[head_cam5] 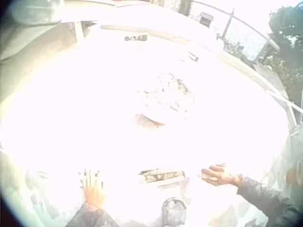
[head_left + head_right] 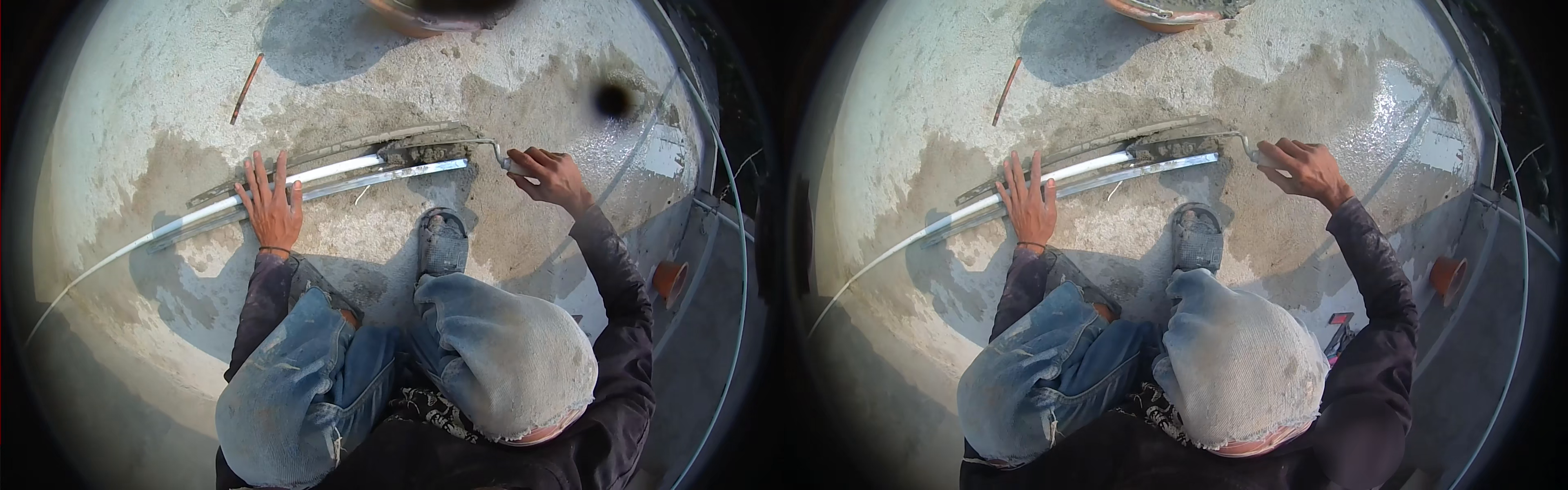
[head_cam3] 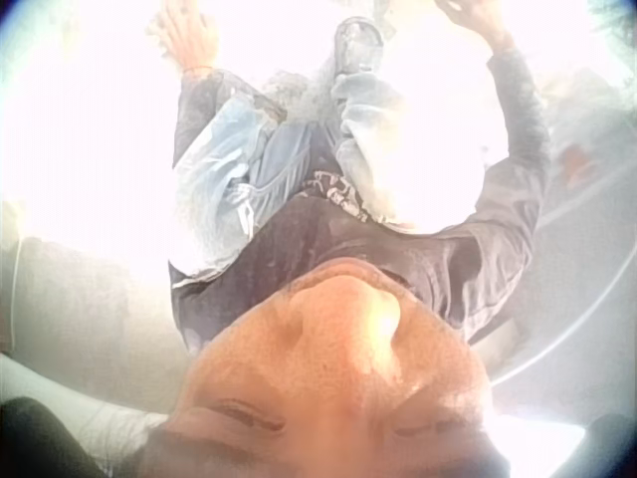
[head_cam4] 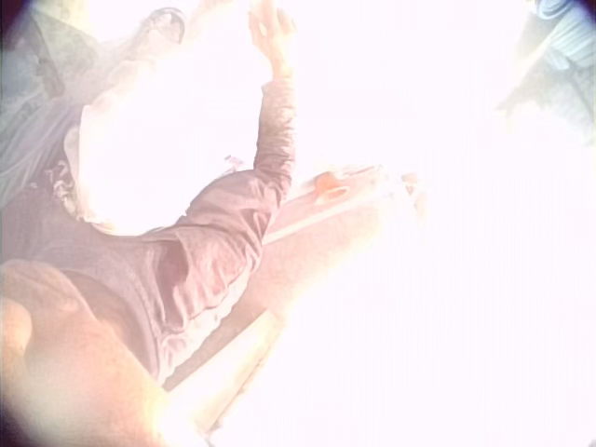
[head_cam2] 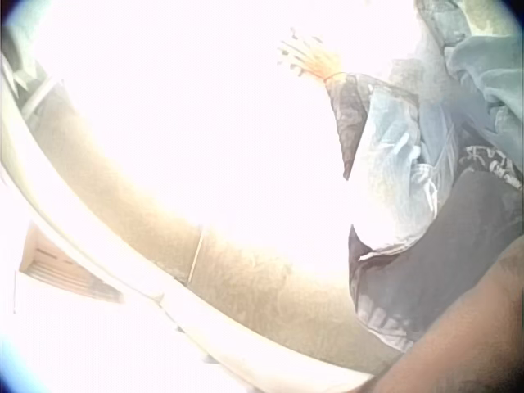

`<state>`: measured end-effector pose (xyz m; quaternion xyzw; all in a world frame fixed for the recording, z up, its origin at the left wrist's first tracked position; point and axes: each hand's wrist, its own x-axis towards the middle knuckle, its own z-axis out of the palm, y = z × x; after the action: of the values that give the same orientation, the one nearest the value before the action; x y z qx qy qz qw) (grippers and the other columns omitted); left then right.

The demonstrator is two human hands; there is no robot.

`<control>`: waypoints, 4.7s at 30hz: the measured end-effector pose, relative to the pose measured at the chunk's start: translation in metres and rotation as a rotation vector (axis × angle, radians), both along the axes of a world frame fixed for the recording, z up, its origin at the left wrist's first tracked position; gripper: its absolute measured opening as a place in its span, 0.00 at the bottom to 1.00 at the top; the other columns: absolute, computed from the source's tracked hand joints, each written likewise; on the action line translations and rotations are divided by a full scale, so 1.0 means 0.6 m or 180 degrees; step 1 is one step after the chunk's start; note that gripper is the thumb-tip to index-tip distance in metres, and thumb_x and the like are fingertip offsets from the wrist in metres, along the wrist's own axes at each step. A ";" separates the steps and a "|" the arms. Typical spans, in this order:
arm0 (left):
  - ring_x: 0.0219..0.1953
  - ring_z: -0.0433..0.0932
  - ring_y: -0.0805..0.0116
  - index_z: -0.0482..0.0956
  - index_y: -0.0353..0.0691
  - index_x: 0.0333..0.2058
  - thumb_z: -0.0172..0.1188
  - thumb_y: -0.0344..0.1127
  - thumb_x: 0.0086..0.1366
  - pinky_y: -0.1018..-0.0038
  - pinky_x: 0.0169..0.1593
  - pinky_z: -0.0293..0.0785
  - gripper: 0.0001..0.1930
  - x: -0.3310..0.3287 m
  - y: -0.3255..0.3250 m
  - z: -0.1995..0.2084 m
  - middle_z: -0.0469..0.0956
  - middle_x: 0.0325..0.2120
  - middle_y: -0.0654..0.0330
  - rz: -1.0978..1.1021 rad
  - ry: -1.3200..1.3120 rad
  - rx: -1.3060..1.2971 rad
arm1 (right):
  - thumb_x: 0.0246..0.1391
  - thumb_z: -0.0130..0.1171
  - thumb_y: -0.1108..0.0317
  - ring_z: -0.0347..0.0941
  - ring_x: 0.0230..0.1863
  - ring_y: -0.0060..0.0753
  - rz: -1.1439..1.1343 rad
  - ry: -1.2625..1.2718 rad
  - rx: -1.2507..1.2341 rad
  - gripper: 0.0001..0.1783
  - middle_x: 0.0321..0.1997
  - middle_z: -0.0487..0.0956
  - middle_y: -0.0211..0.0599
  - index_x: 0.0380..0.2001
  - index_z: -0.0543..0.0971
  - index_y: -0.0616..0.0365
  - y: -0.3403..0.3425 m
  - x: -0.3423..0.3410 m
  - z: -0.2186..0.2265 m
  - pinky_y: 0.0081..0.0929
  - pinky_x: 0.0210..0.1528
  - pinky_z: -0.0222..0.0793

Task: The person applies mortar using a trowel over several white pipes laid on a concrete surface, spreading and smoothing the mixture to secure and embed the pipes.

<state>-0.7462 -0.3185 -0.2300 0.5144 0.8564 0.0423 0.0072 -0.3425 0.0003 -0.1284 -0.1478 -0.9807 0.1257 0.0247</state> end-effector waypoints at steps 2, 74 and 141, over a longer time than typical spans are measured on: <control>0.78 0.40 0.46 0.56 0.61 0.74 0.39 0.54 0.78 0.37 0.75 0.32 0.29 0.000 -0.001 -0.001 0.44 0.77 0.54 0.0016 0.0059 -0.0064 | 0.53 0.71 0.64 0.82 0.31 0.34 0.0085 0.0032 -0.0041 0.24 0.37 0.82 0.31 0.53 0.78 0.51 0.017 -0.020 0.021 0.33 0.29 0.78; 0.78 0.42 0.47 0.56 0.66 0.74 0.49 0.52 0.75 0.36 0.74 0.36 0.31 -0.005 -0.006 0.002 0.45 0.77 0.54 0.0072 -0.0208 0.0171 | 0.50 0.73 0.66 0.81 0.39 0.36 -0.0266 0.0345 -0.0233 0.28 0.42 0.82 0.33 0.56 0.79 0.51 -0.150 -0.110 -0.010 0.32 0.38 0.78; 0.78 0.43 0.48 0.56 0.62 0.74 0.38 0.42 0.75 0.39 0.75 0.33 0.30 -0.005 -0.005 -0.008 0.47 0.76 0.55 0.0084 -0.0171 0.0365 | 0.61 0.64 0.59 0.83 0.33 0.55 -0.1089 0.0259 -0.1716 0.23 0.44 0.83 0.43 0.56 0.74 0.53 -0.277 -0.235 -0.029 0.45 0.31 0.78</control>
<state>-0.7492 -0.3213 -0.2347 0.5014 0.8588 0.1052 0.0001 -0.4834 -0.1658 -0.1460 -0.3067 -0.8712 0.3807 0.0446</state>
